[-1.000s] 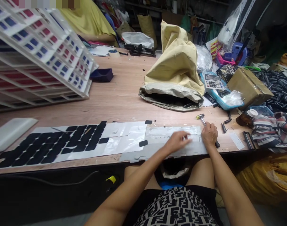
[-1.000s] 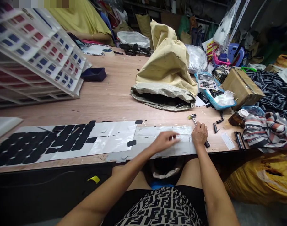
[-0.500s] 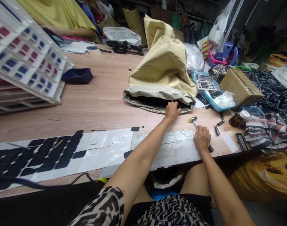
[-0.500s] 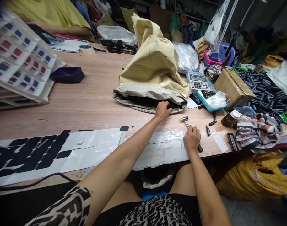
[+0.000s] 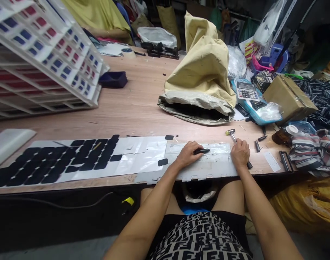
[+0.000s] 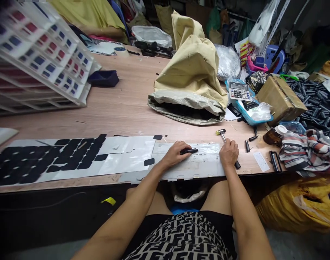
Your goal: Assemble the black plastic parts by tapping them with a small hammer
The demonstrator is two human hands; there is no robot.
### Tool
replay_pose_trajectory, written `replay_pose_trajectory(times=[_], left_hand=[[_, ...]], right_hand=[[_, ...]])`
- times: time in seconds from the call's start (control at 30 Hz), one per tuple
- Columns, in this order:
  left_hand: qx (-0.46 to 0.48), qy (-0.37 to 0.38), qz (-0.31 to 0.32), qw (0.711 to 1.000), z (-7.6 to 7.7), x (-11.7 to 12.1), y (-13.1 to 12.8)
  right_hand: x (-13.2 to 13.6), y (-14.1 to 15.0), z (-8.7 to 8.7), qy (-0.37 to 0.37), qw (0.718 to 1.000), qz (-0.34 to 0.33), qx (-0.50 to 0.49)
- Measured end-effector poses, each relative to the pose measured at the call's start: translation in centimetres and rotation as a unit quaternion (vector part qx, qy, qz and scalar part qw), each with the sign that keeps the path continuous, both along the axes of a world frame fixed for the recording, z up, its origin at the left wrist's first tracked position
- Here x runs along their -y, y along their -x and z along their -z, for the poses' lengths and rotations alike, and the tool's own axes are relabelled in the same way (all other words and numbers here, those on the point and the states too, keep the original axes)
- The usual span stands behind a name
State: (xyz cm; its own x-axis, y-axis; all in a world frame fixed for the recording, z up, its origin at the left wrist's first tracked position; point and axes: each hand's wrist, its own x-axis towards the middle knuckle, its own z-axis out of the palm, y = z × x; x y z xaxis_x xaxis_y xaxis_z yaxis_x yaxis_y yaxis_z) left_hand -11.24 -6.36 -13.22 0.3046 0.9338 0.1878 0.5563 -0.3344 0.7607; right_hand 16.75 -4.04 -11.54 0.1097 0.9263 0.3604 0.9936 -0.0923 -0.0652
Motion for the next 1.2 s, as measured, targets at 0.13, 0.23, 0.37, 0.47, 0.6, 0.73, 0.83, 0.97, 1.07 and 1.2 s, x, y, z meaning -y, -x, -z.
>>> replay_pose_trajectory(times=[0.13,0.23,0.37,0.47,0.6,0.73,0.83,0.97,1.07,1.2], left_hand=[[0.004,-0.001,-0.012,1.000,0.8,-0.7,-0.2],[0.007,-0.003,-0.021,1.000,1.0,-1.0,-0.2],[0.007,-0.007,-0.020,1.000,1.2,-1.1,-0.3],[0.005,-0.004,-0.027,1.000,1.1,-1.1,-0.3],[0.008,-0.011,-0.029,0.999,1.0,-1.2,-0.4],[0.012,-0.015,-0.030,0.999,1.2,-1.2,-0.4],[0.016,-0.013,-0.030,0.999,1.4,-1.3,-0.3],[0.017,-0.013,-0.032,0.999,1.4,-1.3,-0.3],[0.018,-0.012,-0.033,0.999,1.3,-1.2,-0.4],[0.016,-0.005,-0.033,0.999,1.3,-1.2,-0.4]], right_hand=[[-0.1,-0.4,-0.3,-0.002,0.999,-0.010,-0.039],[0.8,-0.1,-0.9,-0.005,0.993,-0.040,-0.112],[4.1,2.1,-2.2,-0.002,0.955,-0.137,-0.262],[6.9,4.1,-2.9,0.018,0.920,-0.227,-0.318],[9.1,5.7,-2.7,0.037,0.903,-0.263,-0.338],[9.3,5.6,-2.1,0.071,0.905,-0.244,-0.342],[9.0,5.2,-2.2,0.058,0.905,-0.231,-0.352],[9.2,5.0,-2.3,0.048,0.905,-0.226,-0.358],[9.4,4.7,-1.8,0.058,0.906,-0.221,-0.355],[8.1,3.3,-1.4,0.042,0.925,-0.182,-0.331]])
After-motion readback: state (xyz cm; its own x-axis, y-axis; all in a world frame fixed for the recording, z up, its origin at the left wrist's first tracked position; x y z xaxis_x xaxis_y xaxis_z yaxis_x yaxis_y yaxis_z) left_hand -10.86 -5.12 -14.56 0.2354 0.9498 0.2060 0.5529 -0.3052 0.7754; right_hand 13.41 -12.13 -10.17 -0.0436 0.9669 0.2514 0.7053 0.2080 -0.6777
